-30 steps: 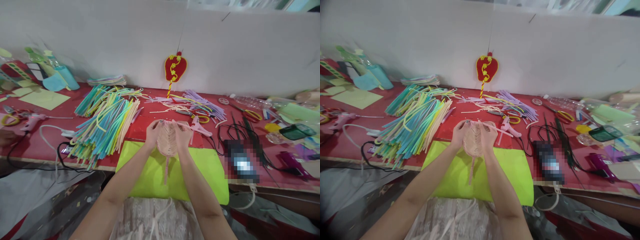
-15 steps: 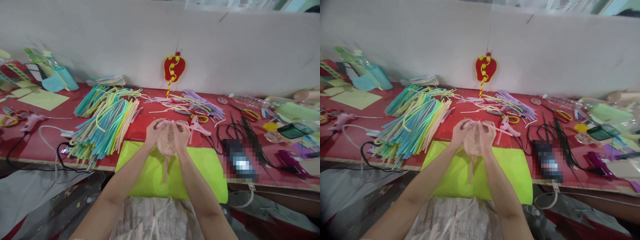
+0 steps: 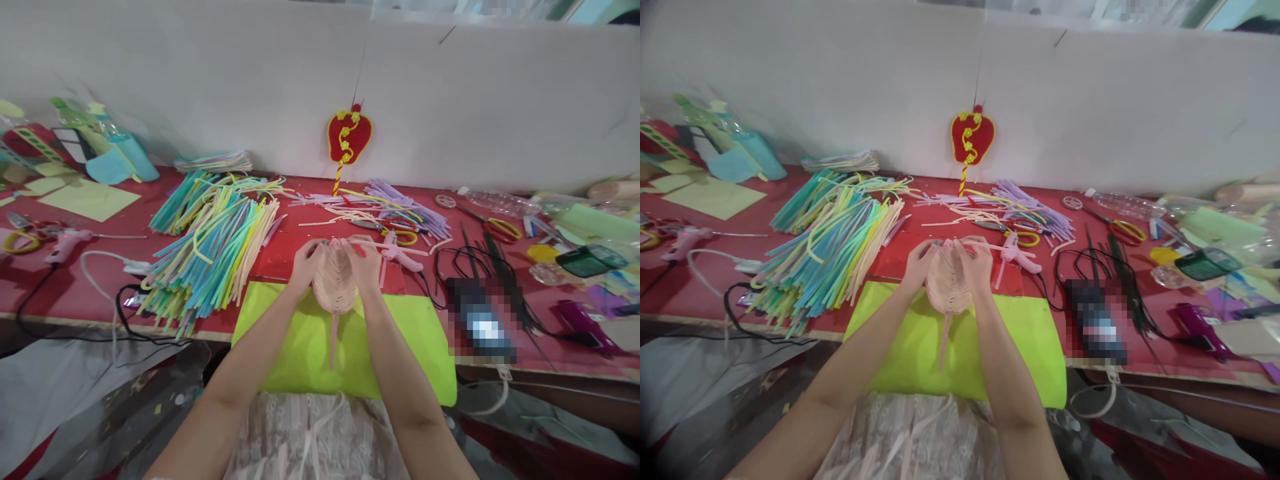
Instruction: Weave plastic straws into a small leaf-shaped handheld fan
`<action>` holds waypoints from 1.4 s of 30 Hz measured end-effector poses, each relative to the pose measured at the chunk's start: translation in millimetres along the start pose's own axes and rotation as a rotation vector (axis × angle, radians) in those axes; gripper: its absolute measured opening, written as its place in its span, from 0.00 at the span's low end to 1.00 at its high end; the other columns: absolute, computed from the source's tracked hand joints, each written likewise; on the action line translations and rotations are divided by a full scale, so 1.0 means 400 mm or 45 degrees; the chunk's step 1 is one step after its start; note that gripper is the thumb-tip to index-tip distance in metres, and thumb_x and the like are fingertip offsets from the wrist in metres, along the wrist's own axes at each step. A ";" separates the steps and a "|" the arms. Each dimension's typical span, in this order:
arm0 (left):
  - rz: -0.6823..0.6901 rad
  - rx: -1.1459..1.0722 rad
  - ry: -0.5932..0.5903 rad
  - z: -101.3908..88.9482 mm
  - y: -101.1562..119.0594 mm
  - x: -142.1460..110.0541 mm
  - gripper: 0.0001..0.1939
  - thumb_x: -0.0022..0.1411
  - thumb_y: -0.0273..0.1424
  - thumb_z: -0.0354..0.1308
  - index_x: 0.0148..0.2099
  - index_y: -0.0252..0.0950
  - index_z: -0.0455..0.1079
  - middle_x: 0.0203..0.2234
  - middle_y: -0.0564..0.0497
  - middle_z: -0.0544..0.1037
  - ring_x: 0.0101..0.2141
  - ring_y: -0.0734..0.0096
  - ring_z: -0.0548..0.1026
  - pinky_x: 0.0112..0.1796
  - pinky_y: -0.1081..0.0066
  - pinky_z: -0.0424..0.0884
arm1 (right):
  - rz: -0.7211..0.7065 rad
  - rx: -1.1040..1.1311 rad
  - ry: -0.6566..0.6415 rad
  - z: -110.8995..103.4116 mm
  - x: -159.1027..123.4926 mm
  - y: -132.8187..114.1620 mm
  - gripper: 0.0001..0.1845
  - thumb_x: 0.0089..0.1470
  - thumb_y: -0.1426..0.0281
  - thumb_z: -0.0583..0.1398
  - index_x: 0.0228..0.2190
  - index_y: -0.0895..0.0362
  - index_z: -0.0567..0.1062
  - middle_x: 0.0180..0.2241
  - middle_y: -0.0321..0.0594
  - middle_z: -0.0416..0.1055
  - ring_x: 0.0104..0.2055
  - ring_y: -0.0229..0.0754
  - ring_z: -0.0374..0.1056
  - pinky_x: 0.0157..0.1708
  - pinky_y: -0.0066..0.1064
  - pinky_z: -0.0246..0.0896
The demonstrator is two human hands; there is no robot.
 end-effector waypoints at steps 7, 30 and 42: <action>0.058 0.309 0.062 -0.050 -0.023 0.032 0.12 0.57 0.35 0.49 0.31 0.33 0.70 0.30 0.49 0.76 0.34 0.71 0.73 0.39 0.72 0.65 | 0.178 0.055 -0.203 0.029 0.012 0.097 0.14 0.44 0.59 0.60 0.26 0.58 0.73 0.28 0.39 0.72 0.33 0.39 0.68 0.38 0.33 0.62; 0.226 0.468 -0.283 0.009 0.025 0.021 0.07 0.56 0.32 0.52 0.32 0.35 0.68 0.29 0.52 0.75 0.33 0.73 0.72 0.39 0.73 0.66 | 0.257 0.165 -0.496 0.084 -0.008 0.111 0.15 0.42 0.58 0.61 0.27 0.57 0.74 0.27 0.37 0.72 0.30 0.38 0.66 0.34 0.30 0.59; 0.228 0.287 -0.283 0.016 0.041 0.013 0.12 0.54 0.34 0.56 0.41 0.35 0.69 0.35 0.49 0.76 0.36 0.73 0.73 0.41 0.72 0.68 | 0.461 0.429 -0.334 0.080 -0.017 0.149 0.15 0.40 0.57 0.62 0.24 0.57 0.73 0.26 0.37 0.71 0.30 0.37 0.66 0.34 0.30 0.60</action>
Point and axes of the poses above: each hand's wrist, its own x-axis towards the middle knuckle, its own z-axis out of the palm, y = z × x, the point moved 9 cm from there along x, towards the middle knuckle
